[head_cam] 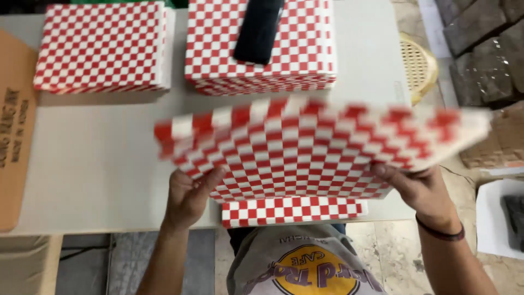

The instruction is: Folding individual sheets of red and white checkered paper into a specific shape for packaging.

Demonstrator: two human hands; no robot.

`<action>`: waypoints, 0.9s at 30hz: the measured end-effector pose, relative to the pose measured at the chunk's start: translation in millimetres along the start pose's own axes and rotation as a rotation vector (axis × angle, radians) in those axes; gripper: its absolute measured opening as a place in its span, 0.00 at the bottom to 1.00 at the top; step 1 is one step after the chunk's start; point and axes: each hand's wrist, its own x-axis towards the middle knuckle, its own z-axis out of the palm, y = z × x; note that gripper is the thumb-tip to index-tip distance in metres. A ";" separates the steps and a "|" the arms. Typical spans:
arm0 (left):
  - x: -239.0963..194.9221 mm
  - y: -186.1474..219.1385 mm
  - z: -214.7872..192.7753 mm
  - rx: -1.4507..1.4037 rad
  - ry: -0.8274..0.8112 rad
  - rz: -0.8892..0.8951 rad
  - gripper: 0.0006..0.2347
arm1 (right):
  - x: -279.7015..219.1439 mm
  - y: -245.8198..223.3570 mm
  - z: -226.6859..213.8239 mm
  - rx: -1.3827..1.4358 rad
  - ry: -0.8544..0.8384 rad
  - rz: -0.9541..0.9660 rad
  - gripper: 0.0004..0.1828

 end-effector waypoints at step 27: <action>25.7 39.5 50.6 0.208 0.011 -0.285 0.11 | 35.6 -34.6 27.3 0.011 -0.039 0.498 0.15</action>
